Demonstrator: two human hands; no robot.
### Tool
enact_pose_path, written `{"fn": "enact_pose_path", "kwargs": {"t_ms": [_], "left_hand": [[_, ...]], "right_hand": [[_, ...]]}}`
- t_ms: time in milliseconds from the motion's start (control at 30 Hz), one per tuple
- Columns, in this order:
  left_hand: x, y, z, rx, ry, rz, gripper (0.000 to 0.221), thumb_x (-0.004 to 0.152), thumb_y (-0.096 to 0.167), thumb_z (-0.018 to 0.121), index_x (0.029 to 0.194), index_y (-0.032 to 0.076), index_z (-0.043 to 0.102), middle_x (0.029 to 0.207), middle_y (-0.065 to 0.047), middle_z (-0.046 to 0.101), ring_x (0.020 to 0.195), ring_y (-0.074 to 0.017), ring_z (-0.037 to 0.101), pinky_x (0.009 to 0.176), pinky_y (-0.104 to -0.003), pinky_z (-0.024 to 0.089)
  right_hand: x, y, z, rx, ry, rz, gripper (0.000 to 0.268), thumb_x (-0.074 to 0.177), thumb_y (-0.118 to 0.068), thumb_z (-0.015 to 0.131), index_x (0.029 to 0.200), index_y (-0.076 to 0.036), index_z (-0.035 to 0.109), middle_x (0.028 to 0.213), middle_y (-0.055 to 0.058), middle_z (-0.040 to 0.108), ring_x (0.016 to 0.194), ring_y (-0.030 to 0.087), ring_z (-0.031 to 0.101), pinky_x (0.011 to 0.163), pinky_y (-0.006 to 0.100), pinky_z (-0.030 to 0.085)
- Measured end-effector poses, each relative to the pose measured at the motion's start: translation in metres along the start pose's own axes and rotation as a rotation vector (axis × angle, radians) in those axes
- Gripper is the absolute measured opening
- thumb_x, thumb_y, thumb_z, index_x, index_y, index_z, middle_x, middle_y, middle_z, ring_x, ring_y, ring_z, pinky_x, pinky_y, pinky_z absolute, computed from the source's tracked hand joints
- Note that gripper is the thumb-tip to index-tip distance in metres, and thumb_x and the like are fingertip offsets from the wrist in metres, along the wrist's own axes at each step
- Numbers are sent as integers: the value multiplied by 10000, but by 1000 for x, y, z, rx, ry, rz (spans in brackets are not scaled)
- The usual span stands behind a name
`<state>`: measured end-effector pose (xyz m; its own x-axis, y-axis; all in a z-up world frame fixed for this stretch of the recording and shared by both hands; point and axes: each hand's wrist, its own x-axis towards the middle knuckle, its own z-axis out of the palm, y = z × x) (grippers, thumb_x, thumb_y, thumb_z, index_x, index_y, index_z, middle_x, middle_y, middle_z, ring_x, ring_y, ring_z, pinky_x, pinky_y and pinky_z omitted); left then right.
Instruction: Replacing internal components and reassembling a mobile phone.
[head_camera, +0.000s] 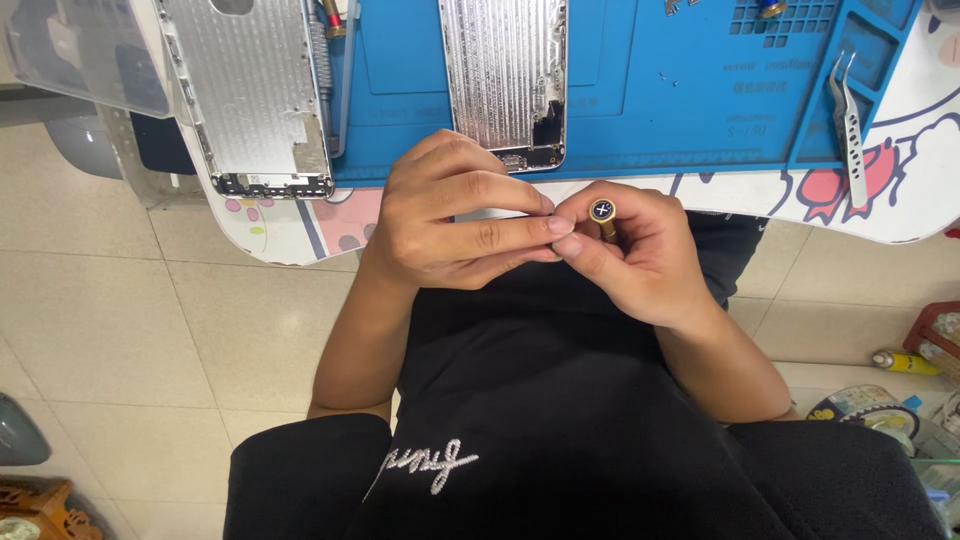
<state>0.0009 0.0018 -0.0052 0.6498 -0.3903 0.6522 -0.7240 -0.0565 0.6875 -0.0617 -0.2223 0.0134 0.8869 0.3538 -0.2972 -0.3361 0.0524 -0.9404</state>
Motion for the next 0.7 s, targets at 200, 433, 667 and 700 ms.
{"fn": "enact_pose_path", "kwargs": {"t_ms": [200, 433, 667, 700], "left_hand": [[0, 1, 1, 20, 31, -5, 202, 823, 253, 919, 978, 183, 809, 938, 84, 746, 815, -99, 619, 700, -266, 441], [2, 3, -2, 5, 28, -4, 166, 832, 229, 913, 950, 173, 811, 929, 81, 745, 819, -106, 619, 703, -272, 445], [0, 3, -2, 25, 33, 5, 123, 830, 225, 885, 929, 207, 814, 926, 86, 746, 825, -102, 619, 702, -271, 448], [0, 3, -3, 21, 29, 4, 128, 834, 231, 887, 933, 202, 811, 928, 84, 744, 828, -102, 621, 697, -268, 442]], "right_hand": [[4, -5, -1, 23, 20, 2, 80, 1007, -50, 666, 1060, 5, 689, 851, -23, 659, 673, -3, 462, 594, 181, 359], [-2, -5, -5, -19, 57, -5, 73, 984, -34, 703, 1048, 2, 704, 735, -69, 553, 627, -20, 390, 551, 183, 291], [-3, -3, -2, 24, 39, 34, 63, 980, -49, 708, 1022, -11, 680, 807, -51, 608, 659, -4, 440, 582, 176, 342], [-4, -2, -4, 9, 32, 29, 59, 986, -56, 713, 1016, -15, 682, 799, -55, 596, 665, -3, 436, 593, 174, 343]]}}
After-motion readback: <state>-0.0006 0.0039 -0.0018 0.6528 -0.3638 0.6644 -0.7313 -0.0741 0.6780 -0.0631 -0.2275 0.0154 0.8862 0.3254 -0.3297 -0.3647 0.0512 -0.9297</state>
